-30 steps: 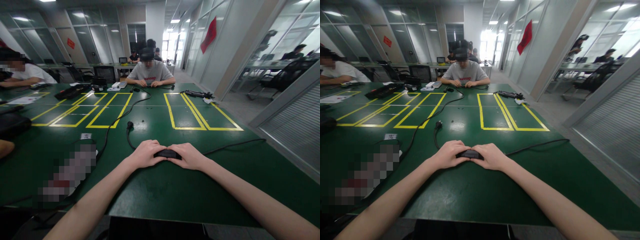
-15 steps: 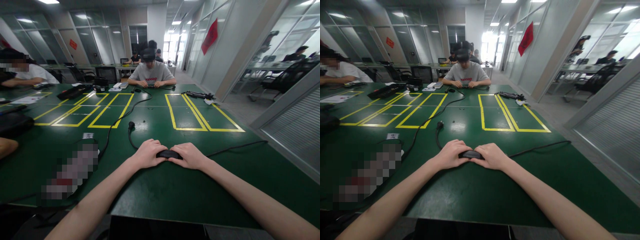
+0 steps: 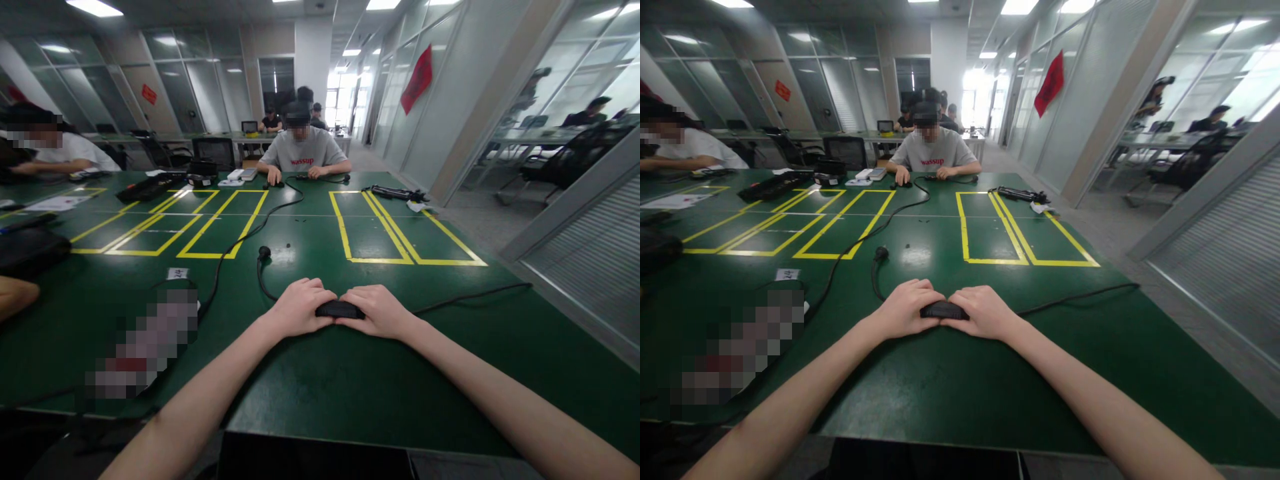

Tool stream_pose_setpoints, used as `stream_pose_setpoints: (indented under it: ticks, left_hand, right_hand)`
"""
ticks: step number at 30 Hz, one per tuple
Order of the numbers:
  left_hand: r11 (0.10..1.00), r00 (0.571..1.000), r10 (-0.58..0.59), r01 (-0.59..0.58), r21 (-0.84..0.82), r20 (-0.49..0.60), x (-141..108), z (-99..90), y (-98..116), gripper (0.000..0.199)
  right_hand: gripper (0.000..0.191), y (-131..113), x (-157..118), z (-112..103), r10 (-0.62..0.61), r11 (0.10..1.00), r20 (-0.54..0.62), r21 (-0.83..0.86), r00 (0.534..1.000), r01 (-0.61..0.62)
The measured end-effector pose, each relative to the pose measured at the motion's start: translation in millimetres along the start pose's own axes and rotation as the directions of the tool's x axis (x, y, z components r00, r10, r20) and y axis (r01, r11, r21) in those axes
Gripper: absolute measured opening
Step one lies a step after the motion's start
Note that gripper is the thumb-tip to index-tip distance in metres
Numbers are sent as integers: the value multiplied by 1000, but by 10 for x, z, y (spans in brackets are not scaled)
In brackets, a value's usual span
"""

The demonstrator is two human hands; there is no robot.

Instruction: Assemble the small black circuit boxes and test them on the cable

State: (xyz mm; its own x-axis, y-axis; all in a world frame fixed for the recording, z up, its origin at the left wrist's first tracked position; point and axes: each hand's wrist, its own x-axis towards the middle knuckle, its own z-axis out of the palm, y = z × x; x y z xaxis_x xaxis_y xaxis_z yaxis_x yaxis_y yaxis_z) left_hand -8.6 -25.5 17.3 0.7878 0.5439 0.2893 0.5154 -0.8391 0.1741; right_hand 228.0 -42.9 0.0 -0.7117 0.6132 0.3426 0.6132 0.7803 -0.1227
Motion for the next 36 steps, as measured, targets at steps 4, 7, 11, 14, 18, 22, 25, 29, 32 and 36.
stream_pose_setpoints:
  ticks: [4,7,11,14,18,22,25,29,32,36]
  left_hand:
    - [997,999,3,-6,-81,-37,-55,-73,-28,29]
    - [999,997,28,-30,-36,-69,-77,-69,-49,29]
    - [996,992,89,-89,3,-84,-75,-14,-43,33]
    - [996,992,89,-89,6,-85,-66,43,-12,37]
    - [994,982,109,-108,9,-157,-43,94,57,41]
    - [975,946,224,-218,51,-232,-46,95,111,37]
    - [981,972,184,-190,-30,-146,-75,117,101,34]
    - [994,996,77,-73,-79,51,-92,166,65,38]
    - [994,996,29,-20,-106,87,-81,170,69,40]
    - [989,995,-5,19,-147,95,-72,146,85,38]
  right_hand:
    - [30,-27,-9,-51,85,994,-13,73,996,-84]
    - [35,-51,-9,-94,175,912,40,370,984,-178]
    - [42,-44,-26,-120,236,492,267,796,934,-352]
    - [45,-1,-34,-148,180,317,391,846,903,-429]
    - [43,153,-56,-212,147,266,430,850,891,-454]
    - [45,475,-150,-285,439,151,322,893,838,-423]
    - [46,775,-253,-331,752,165,38,956,658,-244]
    - [52,1139,-438,-368,901,399,-354,903,252,-157]
    - [52,1319,-598,-352,829,552,-543,761,132,-340]
    - [47,1385,-718,-256,798,562,-524,469,298,-681]
